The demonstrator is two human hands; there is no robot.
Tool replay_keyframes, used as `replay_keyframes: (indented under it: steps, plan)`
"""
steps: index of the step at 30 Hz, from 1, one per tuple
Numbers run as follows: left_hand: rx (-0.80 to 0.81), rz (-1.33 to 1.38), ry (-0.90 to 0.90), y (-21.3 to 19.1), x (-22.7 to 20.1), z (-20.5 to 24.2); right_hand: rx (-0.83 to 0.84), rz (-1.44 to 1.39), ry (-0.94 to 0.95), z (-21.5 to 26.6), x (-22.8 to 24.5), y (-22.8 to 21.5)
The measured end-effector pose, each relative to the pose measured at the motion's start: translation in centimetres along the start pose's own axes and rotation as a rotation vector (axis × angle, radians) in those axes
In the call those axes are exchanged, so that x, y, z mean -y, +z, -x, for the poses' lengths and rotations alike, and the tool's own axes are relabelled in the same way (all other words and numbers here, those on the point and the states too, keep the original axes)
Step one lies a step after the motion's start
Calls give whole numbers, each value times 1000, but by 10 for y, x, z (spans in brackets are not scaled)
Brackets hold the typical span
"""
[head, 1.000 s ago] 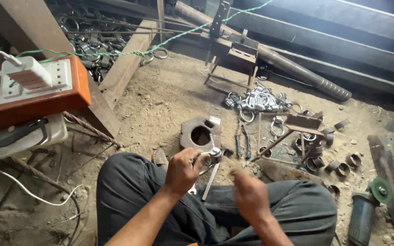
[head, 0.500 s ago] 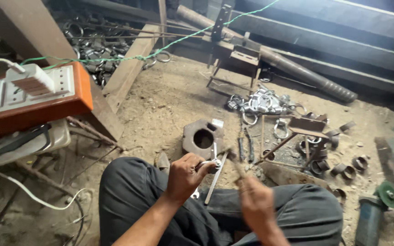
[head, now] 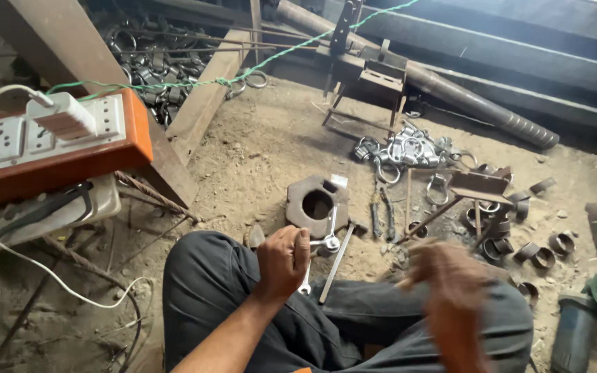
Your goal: The person sits on the floor and assembles metal hardware components, likely shackles or turnbuckles. They use a wrench to tighten nuts onto threaded rods and a hammer to secure parts onto a metal block. The person handles multiple units one by one, placing finished pieces on the floor.
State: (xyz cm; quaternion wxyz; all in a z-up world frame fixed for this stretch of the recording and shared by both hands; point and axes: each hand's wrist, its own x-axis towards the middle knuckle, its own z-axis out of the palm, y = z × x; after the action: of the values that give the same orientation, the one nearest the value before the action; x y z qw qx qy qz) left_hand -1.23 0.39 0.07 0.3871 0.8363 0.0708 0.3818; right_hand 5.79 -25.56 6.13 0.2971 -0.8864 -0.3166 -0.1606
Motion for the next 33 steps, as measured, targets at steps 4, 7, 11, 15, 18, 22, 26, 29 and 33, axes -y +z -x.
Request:
replay_keyframes:
  steps: [4,7,11,15,18,22,26,29,33]
  plan:
    - [-34,5,46,6,-2,-6,-251,-610,31,7,14,16]
    - [-30,39,-54,12,-2,1,166,-470,165,36,40,80]
    - [-30,176,-218,11,17,8,-20,-450,239,30,12,76]
    - [25,466,-520,27,36,13,7,-731,478,11,9,76]
    - [86,1068,-818,41,44,18,128,-1263,856,18,8,95]
    - [163,1386,-967,47,34,31,271,-1924,1130,43,-5,123]
    - [318,1188,-891,43,20,29,129,-1795,825,36,-13,123]
    - [482,1030,-771,38,16,26,10,-1573,844,28,-6,109]
    - [575,972,-714,47,11,32,-30,-1110,679,23,2,98]
